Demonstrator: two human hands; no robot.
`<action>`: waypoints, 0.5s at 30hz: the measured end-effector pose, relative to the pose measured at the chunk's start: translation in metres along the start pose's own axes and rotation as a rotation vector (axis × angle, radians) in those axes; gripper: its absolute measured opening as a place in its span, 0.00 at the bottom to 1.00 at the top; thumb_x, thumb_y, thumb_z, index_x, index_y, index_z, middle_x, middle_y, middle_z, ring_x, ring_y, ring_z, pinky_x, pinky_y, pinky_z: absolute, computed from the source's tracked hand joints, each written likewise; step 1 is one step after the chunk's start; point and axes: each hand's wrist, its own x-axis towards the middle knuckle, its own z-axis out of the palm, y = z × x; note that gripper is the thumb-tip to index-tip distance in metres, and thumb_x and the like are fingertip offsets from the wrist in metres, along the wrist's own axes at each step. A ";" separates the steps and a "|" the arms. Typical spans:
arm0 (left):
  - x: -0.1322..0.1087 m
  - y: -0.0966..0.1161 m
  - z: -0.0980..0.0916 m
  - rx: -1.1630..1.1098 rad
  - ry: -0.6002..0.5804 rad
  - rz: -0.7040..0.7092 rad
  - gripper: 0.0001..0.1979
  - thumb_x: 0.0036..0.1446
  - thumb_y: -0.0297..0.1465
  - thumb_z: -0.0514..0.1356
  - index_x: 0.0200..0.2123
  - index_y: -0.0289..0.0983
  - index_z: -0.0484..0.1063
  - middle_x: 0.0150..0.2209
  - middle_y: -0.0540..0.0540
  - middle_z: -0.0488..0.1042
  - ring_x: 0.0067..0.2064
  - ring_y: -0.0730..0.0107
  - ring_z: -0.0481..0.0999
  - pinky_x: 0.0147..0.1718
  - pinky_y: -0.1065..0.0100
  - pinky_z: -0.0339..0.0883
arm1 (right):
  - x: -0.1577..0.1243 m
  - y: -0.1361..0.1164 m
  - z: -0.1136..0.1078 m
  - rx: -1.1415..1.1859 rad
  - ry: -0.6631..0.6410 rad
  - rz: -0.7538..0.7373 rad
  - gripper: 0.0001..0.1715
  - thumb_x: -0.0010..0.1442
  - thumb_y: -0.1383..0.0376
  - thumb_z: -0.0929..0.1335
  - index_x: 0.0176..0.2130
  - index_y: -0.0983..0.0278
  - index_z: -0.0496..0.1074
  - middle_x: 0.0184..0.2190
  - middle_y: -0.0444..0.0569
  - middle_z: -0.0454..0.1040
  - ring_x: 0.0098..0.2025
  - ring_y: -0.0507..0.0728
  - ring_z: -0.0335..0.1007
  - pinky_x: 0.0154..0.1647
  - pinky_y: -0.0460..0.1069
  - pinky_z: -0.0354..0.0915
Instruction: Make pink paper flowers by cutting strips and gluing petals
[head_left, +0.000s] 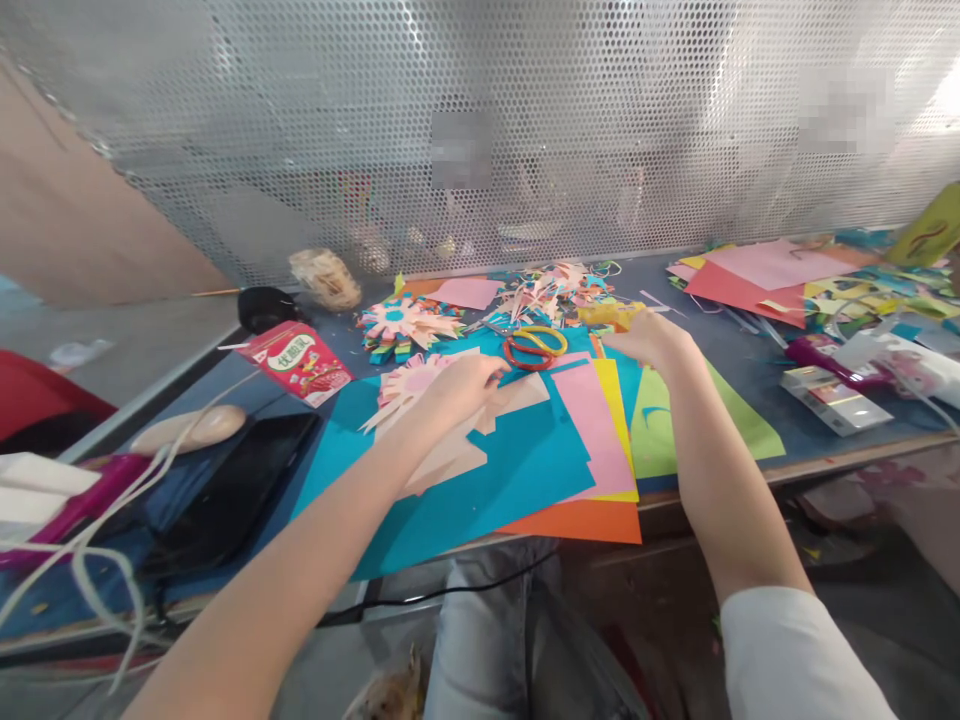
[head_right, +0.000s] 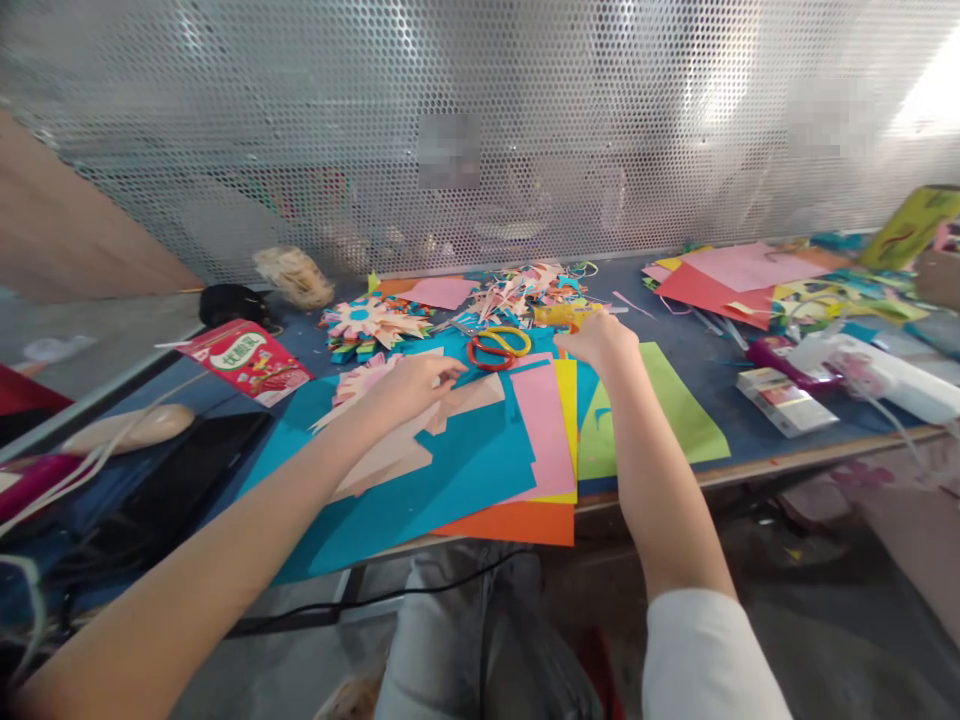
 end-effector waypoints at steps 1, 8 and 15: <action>-0.001 -0.002 0.001 -0.070 0.050 -0.014 0.16 0.48 0.22 0.53 0.38 0.36 0.75 0.39 0.42 0.78 0.40 0.61 0.76 0.38 0.67 0.66 | -0.001 -0.001 0.000 0.027 0.033 0.015 0.31 0.48 0.51 0.64 0.47 0.68 0.67 0.38 0.57 0.74 0.41 0.63 0.72 0.36 0.52 0.67; -0.005 -0.014 0.001 -0.373 0.233 -0.151 0.10 0.44 0.24 0.57 0.32 0.37 0.74 0.32 0.46 0.78 0.36 0.64 0.76 0.36 0.67 0.67 | -0.010 -0.024 0.010 0.134 0.158 0.004 0.35 0.45 0.54 0.66 0.48 0.72 0.61 0.42 0.63 0.72 0.44 0.65 0.71 0.37 0.53 0.65; -0.004 -0.022 -0.003 -0.863 0.178 -0.364 0.11 0.40 0.30 0.65 0.31 0.36 0.74 0.28 0.46 0.77 0.28 0.68 0.75 0.24 0.71 0.65 | -0.018 -0.044 0.024 0.183 0.330 -0.122 0.35 0.48 0.54 0.66 0.49 0.70 0.56 0.43 0.59 0.71 0.42 0.65 0.71 0.35 0.53 0.64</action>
